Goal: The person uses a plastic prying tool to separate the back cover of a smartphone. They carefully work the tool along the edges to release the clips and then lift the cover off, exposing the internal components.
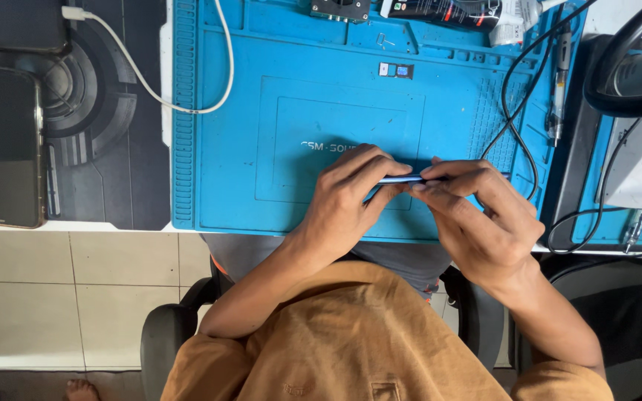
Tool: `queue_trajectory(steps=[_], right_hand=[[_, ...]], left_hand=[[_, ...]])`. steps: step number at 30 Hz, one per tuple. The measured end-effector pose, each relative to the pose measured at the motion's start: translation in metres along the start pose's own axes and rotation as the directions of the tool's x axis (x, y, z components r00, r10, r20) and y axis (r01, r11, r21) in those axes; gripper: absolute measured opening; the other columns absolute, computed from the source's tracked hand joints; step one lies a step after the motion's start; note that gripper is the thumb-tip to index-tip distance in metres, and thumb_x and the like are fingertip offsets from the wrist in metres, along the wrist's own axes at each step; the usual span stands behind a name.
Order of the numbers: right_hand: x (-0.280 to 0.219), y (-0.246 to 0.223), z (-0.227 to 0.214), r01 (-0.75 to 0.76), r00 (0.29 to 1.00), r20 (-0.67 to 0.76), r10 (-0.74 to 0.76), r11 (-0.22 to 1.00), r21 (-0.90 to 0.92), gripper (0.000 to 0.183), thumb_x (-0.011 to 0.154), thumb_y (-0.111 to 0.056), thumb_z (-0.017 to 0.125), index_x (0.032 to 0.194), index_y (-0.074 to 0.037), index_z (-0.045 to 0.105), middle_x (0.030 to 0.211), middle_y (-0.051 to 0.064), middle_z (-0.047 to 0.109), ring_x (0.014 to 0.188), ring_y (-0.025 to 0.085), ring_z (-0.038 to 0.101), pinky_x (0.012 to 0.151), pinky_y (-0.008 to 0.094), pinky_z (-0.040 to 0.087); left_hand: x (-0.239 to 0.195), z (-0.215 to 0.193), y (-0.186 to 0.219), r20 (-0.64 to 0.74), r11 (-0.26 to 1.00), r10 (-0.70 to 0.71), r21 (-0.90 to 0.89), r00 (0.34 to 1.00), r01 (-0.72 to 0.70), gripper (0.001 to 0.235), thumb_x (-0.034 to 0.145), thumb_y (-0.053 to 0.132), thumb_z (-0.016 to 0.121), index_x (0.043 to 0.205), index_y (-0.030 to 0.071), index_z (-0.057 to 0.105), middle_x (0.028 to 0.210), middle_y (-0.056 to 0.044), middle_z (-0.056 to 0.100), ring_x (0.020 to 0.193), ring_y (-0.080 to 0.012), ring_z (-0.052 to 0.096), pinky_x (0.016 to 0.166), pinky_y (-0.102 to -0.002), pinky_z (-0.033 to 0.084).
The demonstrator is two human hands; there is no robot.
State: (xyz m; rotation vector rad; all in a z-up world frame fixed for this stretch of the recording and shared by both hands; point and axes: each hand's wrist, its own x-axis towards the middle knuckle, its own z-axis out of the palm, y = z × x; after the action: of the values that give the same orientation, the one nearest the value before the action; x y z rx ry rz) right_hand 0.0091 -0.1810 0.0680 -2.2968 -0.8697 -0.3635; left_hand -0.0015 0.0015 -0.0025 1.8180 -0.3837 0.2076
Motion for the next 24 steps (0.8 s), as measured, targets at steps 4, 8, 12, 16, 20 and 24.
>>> queue_trajectory(steps=[4,8,12,16,20,24], right_hand=[[-0.001,-0.001,-0.004,0.017,1.0,0.025,-0.017,1.0,0.019,0.023,0.081,0.008,0.087,0.099,0.005,0.073,0.088,0.013,0.063,0.095,0.031,0.074,0.082,0.039,0.064],[-0.001,-0.003,-0.004,0.012,1.0,0.028,-0.012,1.0,-0.008,0.021,0.083,0.009,0.086,0.098,0.005,0.072,0.088,0.013,0.063,0.097,0.031,0.075,0.079,0.036,0.064],[-0.004,-0.002,0.001,0.041,0.999,0.015,-0.041,0.999,-0.031,0.02,0.084,0.009,0.086,0.098,0.006,0.072,0.086,0.014,0.062,0.096,0.032,0.075,0.085,0.039,0.065],[-0.007,0.001,0.012,0.116,0.993,-0.023,-0.118,0.991,-0.06,0.019,0.086,0.014,0.085,0.095,0.007,0.07,0.087,0.014,0.062,0.097,0.032,0.074,0.091,0.043,0.068],[-0.006,0.008,0.022,0.293,0.956,0.0,-0.295,0.95,-0.104,0.019,0.083,0.013,0.086,0.095,0.008,0.073,0.09,0.017,0.065,0.096,0.033,0.072,0.09,0.045,0.068],[-0.002,0.004,0.027,0.255,0.965,-0.041,-0.261,0.96,-0.118,0.019,0.084,0.014,0.086,0.097,0.007,0.074,0.09,0.015,0.064,0.095,0.033,0.072,0.087,0.041,0.067]], left_hand=[[0.0,0.0,0.0,0.006,1.0,-0.006,-0.018,1.0,0.007,0.023,0.089,-0.003,0.078,0.108,0.004,0.068,0.098,-0.007,0.065,0.092,-0.025,0.068,0.08,-0.037,0.056],[-0.002,0.0,0.0,-0.005,1.0,0.006,-0.022,1.0,-0.006,0.022,0.089,-0.004,0.077,0.107,0.005,0.067,0.099,-0.006,0.066,0.094,-0.0249,0.068,0.081,-0.037,0.056],[-0.001,0.001,-0.001,0.006,1.0,-0.001,-0.015,1.0,0.001,0.024,0.088,-0.004,0.078,0.108,0.004,0.067,0.098,-0.008,0.064,0.092,-0.026,0.067,0.079,-0.038,0.055],[-0.001,0.0,-0.001,-0.008,1.0,0.022,-0.01,1.0,-0.022,0.029,0.084,-0.007,0.077,0.108,0.003,0.064,0.1,-0.008,0.064,0.095,-0.0292,0.067,0.08,-0.04,0.054],[-0.002,0.001,-0.002,-0.009,1.0,0.025,-0.004,1.0,-0.025,0.031,0.081,-0.008,0.077,0.107,0.004,0.062,0.1,-0.009,0.063,0.095,-0.03,0.066,0.08,-0.041,0.054],[-0.002,0.001,-0.005,-0.023,0.999,0.01,-0.042,1.0,-0.011,0.031,0.082,-0.008,0.076,0.107,0.003,0.061,0.102,-0.009,0.064,0.096,-0.0299,0.066,0.081,-0.041,0.055]])
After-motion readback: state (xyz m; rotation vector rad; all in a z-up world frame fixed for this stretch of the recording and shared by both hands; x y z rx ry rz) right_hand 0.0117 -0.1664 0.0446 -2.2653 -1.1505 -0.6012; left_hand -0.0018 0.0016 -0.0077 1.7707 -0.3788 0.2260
